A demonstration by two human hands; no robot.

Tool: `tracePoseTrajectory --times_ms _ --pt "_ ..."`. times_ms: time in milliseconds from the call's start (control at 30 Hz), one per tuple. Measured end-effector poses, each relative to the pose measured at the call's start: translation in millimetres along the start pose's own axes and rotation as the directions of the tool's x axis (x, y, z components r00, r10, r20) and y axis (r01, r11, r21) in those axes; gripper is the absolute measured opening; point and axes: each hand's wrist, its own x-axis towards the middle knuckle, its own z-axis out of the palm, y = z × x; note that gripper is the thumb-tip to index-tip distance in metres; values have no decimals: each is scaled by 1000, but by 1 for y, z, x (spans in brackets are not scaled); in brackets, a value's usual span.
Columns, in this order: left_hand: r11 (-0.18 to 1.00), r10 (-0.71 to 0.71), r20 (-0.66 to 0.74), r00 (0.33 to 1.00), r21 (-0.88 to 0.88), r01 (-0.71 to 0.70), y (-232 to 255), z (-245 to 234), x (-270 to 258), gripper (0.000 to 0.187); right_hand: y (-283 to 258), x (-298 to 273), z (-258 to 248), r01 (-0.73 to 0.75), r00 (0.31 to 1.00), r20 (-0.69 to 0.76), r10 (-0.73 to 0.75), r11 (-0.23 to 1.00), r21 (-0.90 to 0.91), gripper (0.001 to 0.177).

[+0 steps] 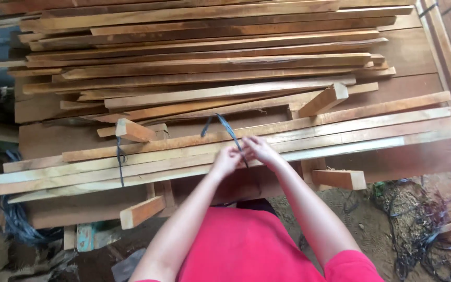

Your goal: Bundling multiple long wooden slats together using plastic strips.

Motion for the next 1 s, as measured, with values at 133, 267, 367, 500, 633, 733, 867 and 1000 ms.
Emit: tracePoseTrajectory --times_ms 133,267,367,500,633,733,867,1000 --pt "983 -101 94 990 164 85 5 38 -32 22 -6 6 10 117 989 -65 -133 971 -209 41" --pt "957 -130 329 935 288 32 59 20 -72 20 31 15 12 138 983 -53 -174 905 -403 40" --pt "970 -243 463 853 129 206 80 -24 -86 39 -3 -75 17 91 984 177 -12 891 -445 44" --pt "952 -248 280 928 -105 286 72 -55 -73 37 79 -36 8 221 881 442 168 681 -698 29" --pt "999 -51 -205 978 -4 51 22 -50 -14 29 155 21 -8 -74 945 227 236 830 -552 33" --pt "946 187 -309 933 312 -86 21 -37 8 25 234 49 -37 165 986 148 -83 665 -729 33" --pt "751 358 -219 908 646 -140 45 -13 31 29 224 58 -44 -250 930 -322 177 947 -202 37" --pt "726 191 -128 973 685 -53 52 5 60 36 223 23 -43 206 891 41 -452 323 -924 31"
